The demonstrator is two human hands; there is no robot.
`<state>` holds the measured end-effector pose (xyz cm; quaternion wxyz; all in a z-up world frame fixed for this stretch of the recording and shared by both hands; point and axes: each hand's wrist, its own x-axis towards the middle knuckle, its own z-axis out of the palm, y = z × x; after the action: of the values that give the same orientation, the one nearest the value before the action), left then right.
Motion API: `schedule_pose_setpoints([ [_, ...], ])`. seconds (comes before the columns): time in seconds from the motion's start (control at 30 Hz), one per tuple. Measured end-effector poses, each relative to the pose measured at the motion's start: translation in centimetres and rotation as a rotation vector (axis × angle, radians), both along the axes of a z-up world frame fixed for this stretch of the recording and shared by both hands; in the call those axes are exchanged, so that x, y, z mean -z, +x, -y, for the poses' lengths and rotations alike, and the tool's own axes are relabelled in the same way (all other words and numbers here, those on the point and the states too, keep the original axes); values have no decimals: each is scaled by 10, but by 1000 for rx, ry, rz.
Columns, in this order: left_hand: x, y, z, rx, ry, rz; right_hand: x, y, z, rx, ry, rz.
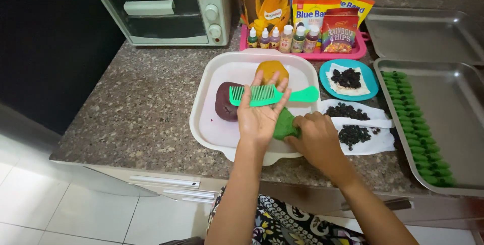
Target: The person shapes small pieces of green dough into balls using a green comb as a tool, then rolls them in black crumbs and places them on a metal tray. They repeat this process with multiple pieces of dough.
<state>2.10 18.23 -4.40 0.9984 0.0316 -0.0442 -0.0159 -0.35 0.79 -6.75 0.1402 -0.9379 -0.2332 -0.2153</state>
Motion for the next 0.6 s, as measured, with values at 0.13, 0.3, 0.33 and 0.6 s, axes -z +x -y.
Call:
schedule_pose_setpoints([
  [0.13, 3, 4, 6, -2, 14, -27, -18, -6, -4, -44, 32, -18],
  [0.3, 9, 4, 3, -10, -8, -45, -17, 0, -4, -46, -24, -24],
  [0.33, 10, 4, 2, -11, -7, -47, -17, -1, -4, -47, -23, -26],
  [0.6, 7, 2, 6, -17, -12, -58, -16, 7, 1, -153, 47, -176],
])
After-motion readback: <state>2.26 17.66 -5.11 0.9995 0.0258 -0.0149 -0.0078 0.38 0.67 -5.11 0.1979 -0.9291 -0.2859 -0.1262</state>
